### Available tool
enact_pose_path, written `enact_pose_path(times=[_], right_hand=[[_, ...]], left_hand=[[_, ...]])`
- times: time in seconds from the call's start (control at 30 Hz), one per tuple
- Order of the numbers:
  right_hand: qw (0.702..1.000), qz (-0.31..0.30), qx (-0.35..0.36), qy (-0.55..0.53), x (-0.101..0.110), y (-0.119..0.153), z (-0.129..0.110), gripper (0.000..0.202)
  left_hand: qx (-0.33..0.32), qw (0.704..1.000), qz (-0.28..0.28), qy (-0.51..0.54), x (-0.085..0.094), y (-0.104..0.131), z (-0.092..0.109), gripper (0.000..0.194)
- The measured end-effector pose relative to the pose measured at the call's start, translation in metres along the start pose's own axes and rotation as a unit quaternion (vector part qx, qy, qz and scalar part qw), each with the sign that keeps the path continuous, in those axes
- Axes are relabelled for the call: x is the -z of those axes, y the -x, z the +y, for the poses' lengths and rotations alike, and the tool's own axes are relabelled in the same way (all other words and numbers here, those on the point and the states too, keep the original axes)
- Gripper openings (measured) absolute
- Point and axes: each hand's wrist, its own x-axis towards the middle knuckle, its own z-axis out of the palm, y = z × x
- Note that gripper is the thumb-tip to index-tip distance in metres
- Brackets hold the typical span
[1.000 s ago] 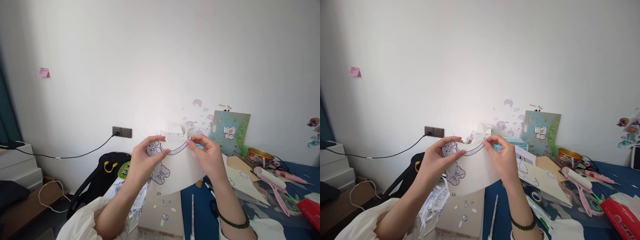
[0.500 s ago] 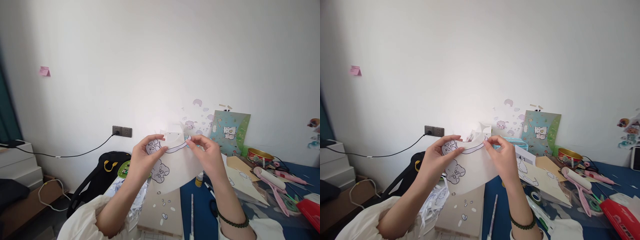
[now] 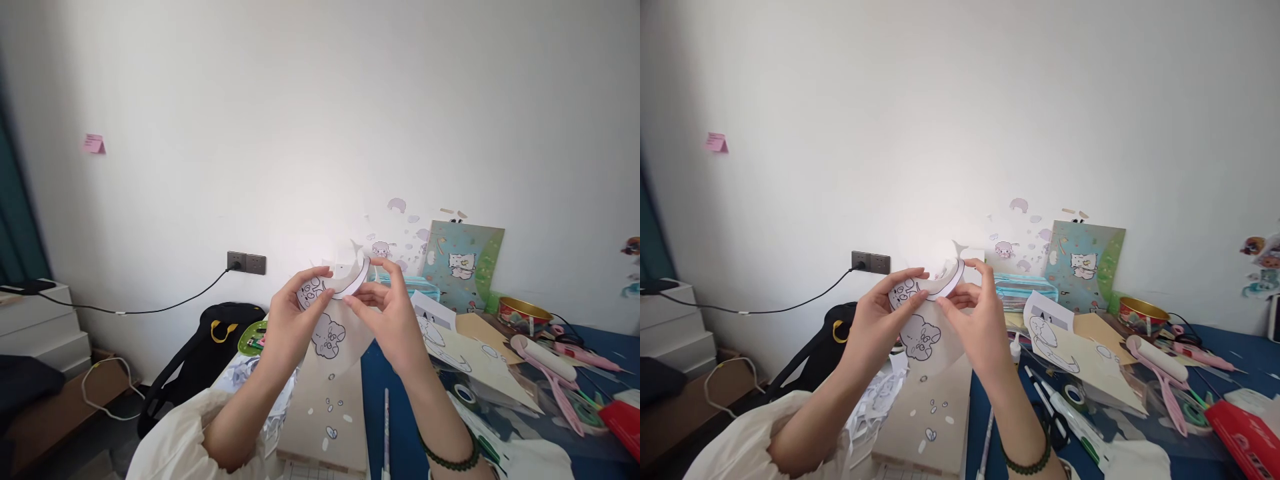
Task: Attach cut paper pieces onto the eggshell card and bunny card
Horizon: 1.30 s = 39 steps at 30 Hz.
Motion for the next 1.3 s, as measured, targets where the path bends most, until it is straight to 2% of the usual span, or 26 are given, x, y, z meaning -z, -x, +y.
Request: enact_pose_path(times=[0.17, 0.3, 0.4, 0.47, 0.53, 0.6, 0.7, 0.8, 1.03, 1.3], right_hand=[[0.999, 0.040, -0.005, -0.028, -0.008, 0.004, 0.003, 0.059], [0.995, 0.039, -0.027, -0.087, -0.004, 0.003, 0.001, 0.054], [0.992, 0.040, -0.020, -0.116, 0.002, 0.002, -0.004, 0.046], [0.992, 0.041, -0.012, -0.117, 0.010, 0.000, -0.008, 0.042], [0.996, 0.010, -0.018, -0.090, 0.022, -0.002, -0.011, 0.036], [0.997, -0.068, -0.030, -0.032, 0.035, -0.003, -0.013, 0.026], [0.980, -0.181, -0.047, 0.073, 0.045, -0.004, -0.013, 0.037], [0.961, -0.228, -0.077, 0.133, 0.041, -0.002, -0.011, 0.047], [0.968, -0.141, -0.064, 0.198, 0.023, 0.000, -0.005, 0.050], [0.981, -0.099, -0.044, 0.163, 0.016, -0.001, 0.000, 0.048]], left_hand=[[-0.030, 0.999, -0.022, 0.021, 0.000, -0.002, -0.007, 0.036], [-0.047, 0.996, -0.048, 0.054, -0.002, -0.001, -0.009, 0.039], [-0.065, 0.997, -0.035, 0.037, -0.001, -0.001, -0.006, 0.037], [-0.053, 0.998, -0.011, 0.020, 0.002, -0.001, -0.002, 0.032], [-0.018, 1.000, 0.007, 0.010, 0.004, -0.002, 0.003, 0.025], [0.028, 0.999, 0.008, 0.015, 0.006, -0.002, 0.007, 0.022], [0.089, 0.994, -0.031, 0.053, 0.005, -0.002, 0.010, 0.025], [0.118, 0.987, -0.075, 0.084, 0.003, -0.002, 0.010, 0.028], [0.131, 0.976, -0.109, 0.137, 0.004, -0.006, 0.006, 0.032], [0.125, 0.968, -0.086, 0.198, 0.004, -0.008, -0.002, 0.032]])
